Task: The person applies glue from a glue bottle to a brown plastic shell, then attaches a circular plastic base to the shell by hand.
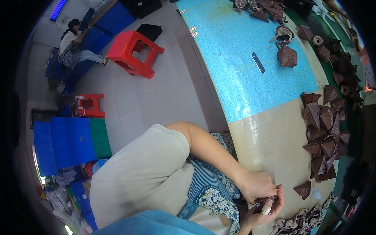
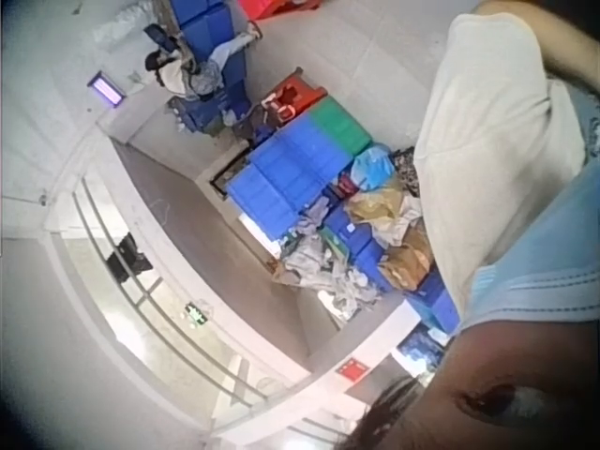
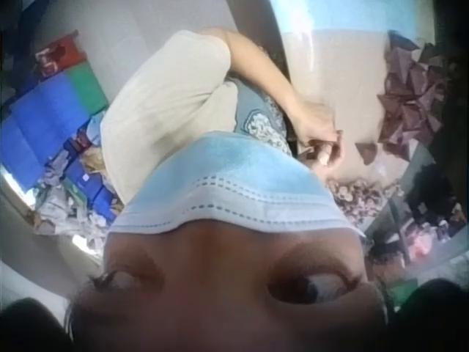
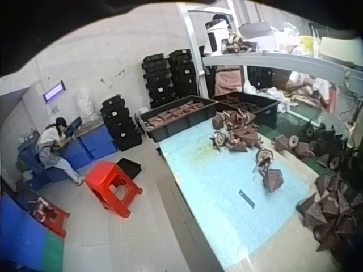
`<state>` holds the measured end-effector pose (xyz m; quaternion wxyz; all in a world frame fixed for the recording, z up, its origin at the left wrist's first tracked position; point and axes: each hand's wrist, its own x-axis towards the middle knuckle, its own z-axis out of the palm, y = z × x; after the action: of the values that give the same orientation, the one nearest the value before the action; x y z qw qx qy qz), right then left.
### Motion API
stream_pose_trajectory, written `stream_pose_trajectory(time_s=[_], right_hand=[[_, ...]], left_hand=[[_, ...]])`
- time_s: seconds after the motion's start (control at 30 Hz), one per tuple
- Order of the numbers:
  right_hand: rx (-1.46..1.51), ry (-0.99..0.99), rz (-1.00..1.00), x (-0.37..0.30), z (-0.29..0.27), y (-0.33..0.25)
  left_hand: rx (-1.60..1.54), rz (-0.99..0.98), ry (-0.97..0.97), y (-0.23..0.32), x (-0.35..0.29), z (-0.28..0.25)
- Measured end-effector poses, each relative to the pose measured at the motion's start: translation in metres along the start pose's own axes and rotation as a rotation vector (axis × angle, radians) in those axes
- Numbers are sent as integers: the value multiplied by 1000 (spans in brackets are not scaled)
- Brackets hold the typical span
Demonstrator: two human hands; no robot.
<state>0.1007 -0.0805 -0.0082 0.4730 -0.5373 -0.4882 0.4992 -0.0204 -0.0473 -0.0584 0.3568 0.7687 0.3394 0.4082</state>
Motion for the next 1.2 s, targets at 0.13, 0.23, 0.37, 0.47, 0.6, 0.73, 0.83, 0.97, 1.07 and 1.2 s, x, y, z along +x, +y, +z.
stream_pose_trajectory(time_s=[0.13, 0.23, 0.37, 0.47, 0.6, 0.73, 0.83, 0.97, 1.07, 1.2], right_hand=[[24, 0, 1, 3, -2, 0], [67, -286, -43, 23, -52, 38], [6, -301, -64, 26, -58, 39], [48, -278, -56, 25, -61, 47], [26, -261, -67, 22, -59, 43], [-25, -191, -70, 11, -31, 21], [10, -166, -89, 8, -29, 19], [32, -129, -53, 5, -18, 12], [-37, -68, -97, 5, -15, 12], [-5, -29, -57, 2, -8, 7]], left_hand=[[12, 8, 25, 1, 0, 1], [-30, 9, 73, 0, 0, 3], [-38, 6, 111, 0, 2, 10], [-20, -20, 42, 0, 1, 7], [-26, -13, 50, 1, 0, 8], [-27, -16, 24, -5, 1, 11], [-34, -40, 48, 0, 3, 9], [-12, -65, 25, 1, 3, 9], [-38, -65, 59, 2, 4, 11], [-19, -38, 23, -2, 3, 11]])
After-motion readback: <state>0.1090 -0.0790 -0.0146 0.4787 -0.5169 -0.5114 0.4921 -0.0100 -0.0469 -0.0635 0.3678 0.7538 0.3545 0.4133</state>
